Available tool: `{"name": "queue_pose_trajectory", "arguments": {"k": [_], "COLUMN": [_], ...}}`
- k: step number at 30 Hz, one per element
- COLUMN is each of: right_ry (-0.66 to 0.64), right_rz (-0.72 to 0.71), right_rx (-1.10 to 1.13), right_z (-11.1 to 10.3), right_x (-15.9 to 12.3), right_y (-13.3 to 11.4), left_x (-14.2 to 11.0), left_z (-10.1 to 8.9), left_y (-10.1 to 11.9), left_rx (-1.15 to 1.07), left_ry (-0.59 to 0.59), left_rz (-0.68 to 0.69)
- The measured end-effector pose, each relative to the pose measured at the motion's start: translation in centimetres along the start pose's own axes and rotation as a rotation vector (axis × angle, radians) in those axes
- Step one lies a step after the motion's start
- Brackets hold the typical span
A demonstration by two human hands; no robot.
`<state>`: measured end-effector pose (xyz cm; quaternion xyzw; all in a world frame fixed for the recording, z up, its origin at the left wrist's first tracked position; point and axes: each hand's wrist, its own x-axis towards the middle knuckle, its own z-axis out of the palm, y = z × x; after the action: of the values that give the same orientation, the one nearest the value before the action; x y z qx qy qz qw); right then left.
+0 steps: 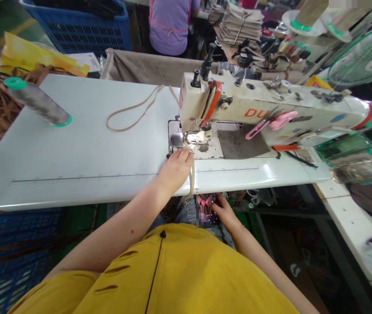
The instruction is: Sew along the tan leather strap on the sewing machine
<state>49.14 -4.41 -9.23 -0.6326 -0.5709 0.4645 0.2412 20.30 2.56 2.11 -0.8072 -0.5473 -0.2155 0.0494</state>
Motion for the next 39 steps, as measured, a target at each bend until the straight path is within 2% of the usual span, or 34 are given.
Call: {"name": "queue_pose_trajectory", "arguments": {"k": [6, 12, 19, 39], "right_ry": [-0.034, -0.025, 0.001, -0.016], "right_rz": [0.08, 0.114, 0.125, 0.134], "right_rx": [0.115, 0.17, 0.184, 0.18], "right_z": [-0.2, -0.1, 0.0, -0.1], "right_x": [-0.2, -0.1, 0.0, -0.3], "right_y": [-1.0, -1.0, -0.7, -1.7], "left_x": [0.0, 0.0, 0.1, 0.0], "left_z": [0.0, -0.2, -0.2, -0.1], "left_y": [0.0, 0.1, 0.1, 0.0], "left_rx": [-0.001, 0.013, 0.021, 0.014], "left_ry": [-0.001, -0.013, -0.033, -0.012], "left_rz": [-0.008, -0.007, -0.02, -0.011]}}
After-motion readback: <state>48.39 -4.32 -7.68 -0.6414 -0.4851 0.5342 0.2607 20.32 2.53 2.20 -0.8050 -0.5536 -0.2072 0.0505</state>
